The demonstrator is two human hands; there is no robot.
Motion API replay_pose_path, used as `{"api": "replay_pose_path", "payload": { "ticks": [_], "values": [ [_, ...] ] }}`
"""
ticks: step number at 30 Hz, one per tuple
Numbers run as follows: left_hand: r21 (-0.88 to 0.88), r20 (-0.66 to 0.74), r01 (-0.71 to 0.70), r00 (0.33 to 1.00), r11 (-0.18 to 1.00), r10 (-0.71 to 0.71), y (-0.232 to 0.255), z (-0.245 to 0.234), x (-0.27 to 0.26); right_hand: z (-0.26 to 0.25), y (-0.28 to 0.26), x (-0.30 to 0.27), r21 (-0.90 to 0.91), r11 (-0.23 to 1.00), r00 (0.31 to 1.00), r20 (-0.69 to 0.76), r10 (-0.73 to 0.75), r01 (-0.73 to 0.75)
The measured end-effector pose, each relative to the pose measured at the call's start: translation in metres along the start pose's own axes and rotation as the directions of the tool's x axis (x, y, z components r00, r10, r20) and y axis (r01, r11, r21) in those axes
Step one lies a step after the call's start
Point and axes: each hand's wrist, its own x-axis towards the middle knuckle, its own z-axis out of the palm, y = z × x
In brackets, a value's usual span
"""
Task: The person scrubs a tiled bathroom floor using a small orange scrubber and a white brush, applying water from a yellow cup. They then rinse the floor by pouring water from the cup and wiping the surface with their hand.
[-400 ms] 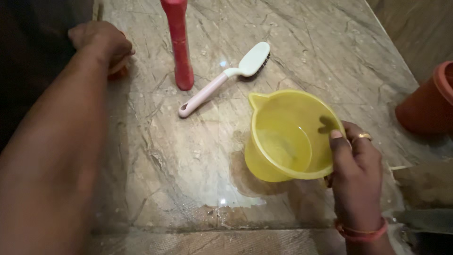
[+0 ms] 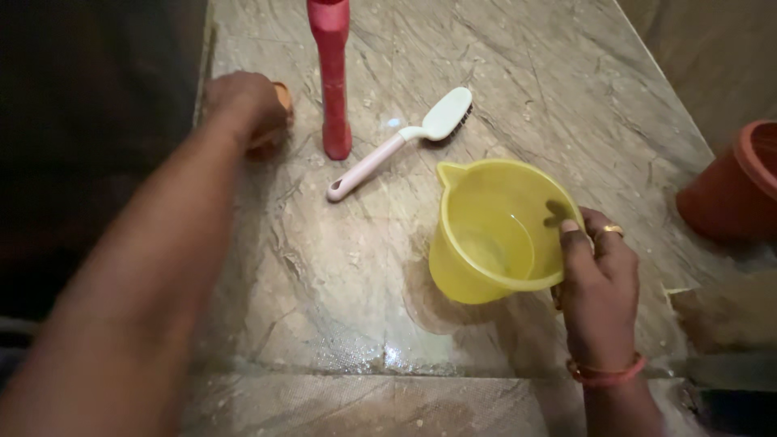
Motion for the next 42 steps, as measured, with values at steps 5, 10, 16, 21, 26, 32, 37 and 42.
{"api": "replay_pose_path", "payload": {
  "ticks": [5, 10, 16, 21, 26, 32, 37, 42],
  "values": [
    [-0.043, 0.110, 0.011, 0.994, 0.999, -0.006, 0.022, -0.018, -0.024, -0.002, -0.014, 0.010, -0.035, 0.999, 0.999, 0.003, 0.035, -0.035],
    [-0.123, 0.073, -0.023, 0.997, 0.992, 0.032, 0.027, -0.020, -0.039, -0.004, -0.021, 0.016, -0.039, 0.998, 0.999, 0.012, 0.043, -0.042],
    [-0.132, 0.149, -0.046, 0.987, 0.990, 0.066, 0.027, -0.035, -0.064, -0.005, -0.034, 0.024, -0.127, 0.991, 0.999, 0.020, -0.046, 0.048],
    [-0.126, 0.184, -0.114, 0.974, 0.985, 0.136, 0.027, -0.051, -0.090, -0.004, -0.039, 0.030, -0.078, 0.997, 1.000, 0.017, 0.012, -0.010],
    [-0.150, 0.147, -0.145, 0.975, 0.978, 0.168, 0.027, -0.062, -0.116, -0.005, -0.044, 0.033, -0.169, 0.985, 0.999, -0.003, 0.032, -0.032],
    [-0.138, 0.178, -0.166, 0.966, 0.976, 0.189, 0.029, -0.067, -0.131, -0.007, -0.046, 0.036, -0.212, 0.977, 1.000, -0.002, -0.009, 0.008],
    [-0.119, 0.160, -0.197, 0.963, 0.973, 0.215, 0.033, -0.071, -0.142, -0.010, -0.041, 0.038, -0.254, 0.958, 0.991, 0.020, -0.129, 0.130],
    [-0.138, 0.231, -0.215, 0.942, 0.967, 0.242, 0.033, -0.078, -0.156, -0.008, -0.043, 0.038, -0.254, 0.967, 1.000, -0.020, -0.018, 0.012]
  ]
}}
